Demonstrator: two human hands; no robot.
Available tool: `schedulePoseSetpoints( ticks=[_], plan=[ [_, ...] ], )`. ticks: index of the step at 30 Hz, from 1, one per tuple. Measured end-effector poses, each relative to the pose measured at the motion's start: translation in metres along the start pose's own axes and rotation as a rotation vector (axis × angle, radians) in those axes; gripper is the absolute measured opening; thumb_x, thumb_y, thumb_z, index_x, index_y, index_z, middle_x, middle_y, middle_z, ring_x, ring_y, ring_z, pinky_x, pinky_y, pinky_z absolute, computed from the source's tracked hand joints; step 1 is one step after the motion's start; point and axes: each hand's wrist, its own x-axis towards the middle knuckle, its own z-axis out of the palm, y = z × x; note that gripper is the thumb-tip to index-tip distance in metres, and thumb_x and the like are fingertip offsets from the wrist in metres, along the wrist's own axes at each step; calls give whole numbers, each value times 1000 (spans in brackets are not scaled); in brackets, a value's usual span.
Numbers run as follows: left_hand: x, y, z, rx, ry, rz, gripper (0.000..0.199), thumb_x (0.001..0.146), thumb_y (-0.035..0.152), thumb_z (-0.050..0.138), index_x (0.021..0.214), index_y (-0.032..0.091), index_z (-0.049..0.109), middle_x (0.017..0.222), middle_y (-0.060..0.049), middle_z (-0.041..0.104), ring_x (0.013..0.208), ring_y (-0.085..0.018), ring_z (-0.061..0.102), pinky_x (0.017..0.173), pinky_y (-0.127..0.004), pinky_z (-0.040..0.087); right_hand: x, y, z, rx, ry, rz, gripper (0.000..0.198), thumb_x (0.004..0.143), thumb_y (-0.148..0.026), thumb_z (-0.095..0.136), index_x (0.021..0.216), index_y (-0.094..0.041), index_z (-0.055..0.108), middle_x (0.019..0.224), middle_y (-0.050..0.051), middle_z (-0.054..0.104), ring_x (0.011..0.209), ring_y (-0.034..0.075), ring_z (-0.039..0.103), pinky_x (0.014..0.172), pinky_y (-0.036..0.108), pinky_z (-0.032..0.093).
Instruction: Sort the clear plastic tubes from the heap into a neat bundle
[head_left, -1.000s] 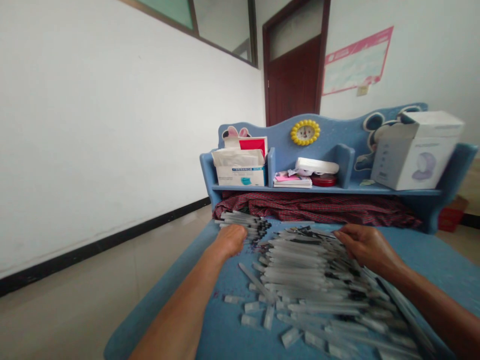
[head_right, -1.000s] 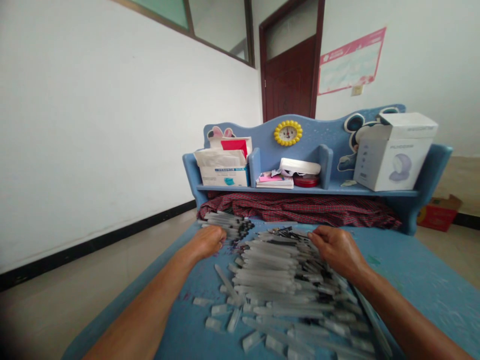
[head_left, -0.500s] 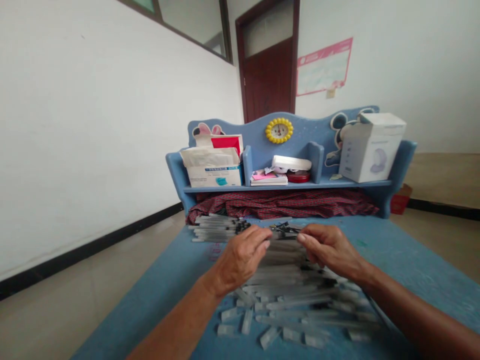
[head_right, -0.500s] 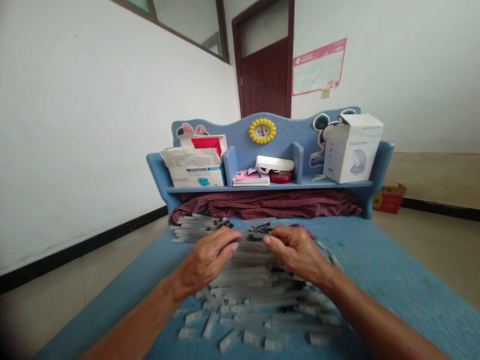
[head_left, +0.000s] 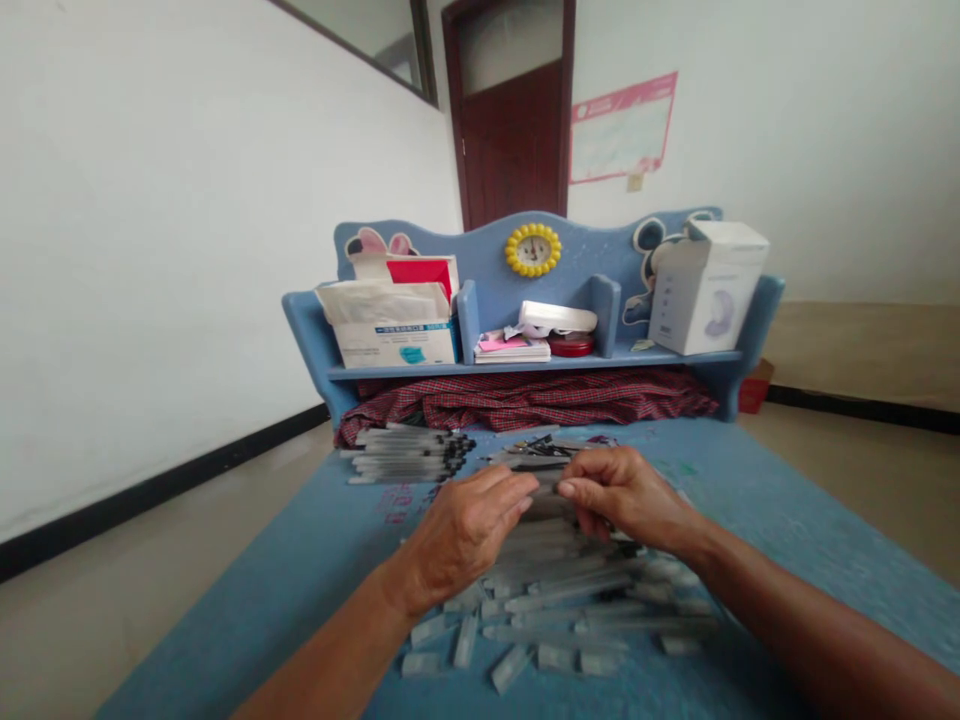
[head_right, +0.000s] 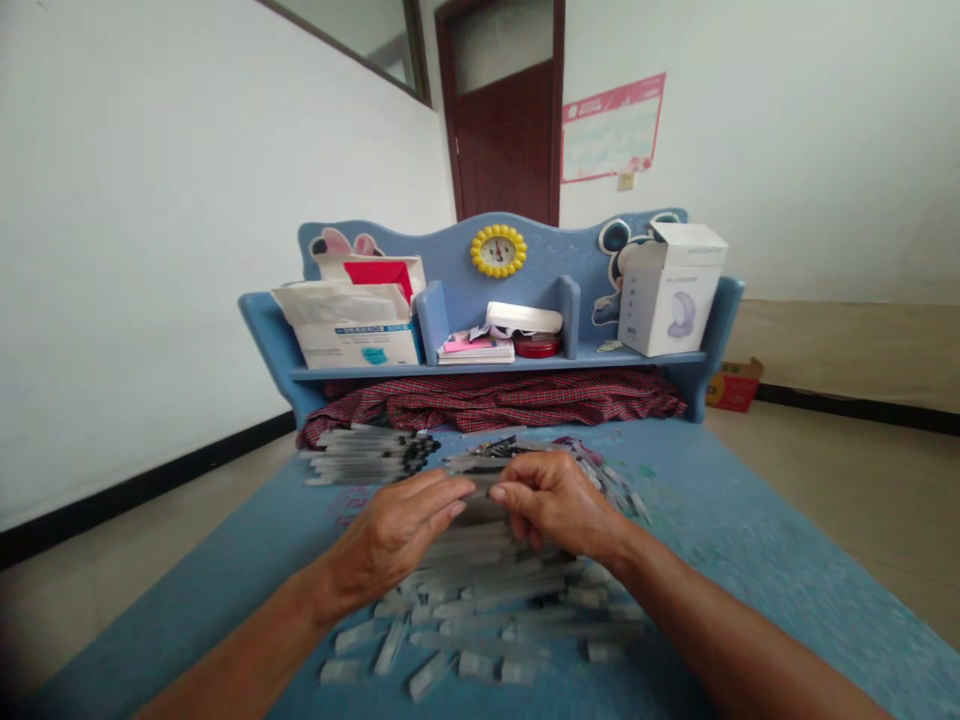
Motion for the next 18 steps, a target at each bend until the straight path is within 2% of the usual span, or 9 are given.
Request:
schedulePoseSetpoints(
  ticks=[7, 13, 18],
  plan=[
    [0, -3, 0, 24, 5, 38, 20, 90, 13, 43, 107, 12, 54, 81, -5, 61, 72, -14, 58, 63, -23, 47, 4, 1, 0, 101, -12, 4, 25, 73, -39, 64, 74, -16, 53, 53, -4, 59, 40, 8, 52, 40, 17, 40],
    [1, -2, 2, 68, 50, 63, 19, 91, 14, 43, 106, 12, 54, 80, -6, 61, 72, -15, 60, 63, -24, 49, 5, 1, -4, -111, 5, -1, 36, 86, -43, 46, 62, -16, 48, 44, -3, 53, 32, 6, 44, 32, 15, 30],
    [2, 0, 4, 92, 40, 56, 19, 91, 14, 40, 100, 13, 56, 76, -5, 61, 70, -15, 60, 61, -24, 50, 7, 7, -1, 47, -37, 21, 20, 80, -35, 56, 77, -17, 49, 52, -4, 57, 37, 7, 49, 36, 15, 36]
  ],
)
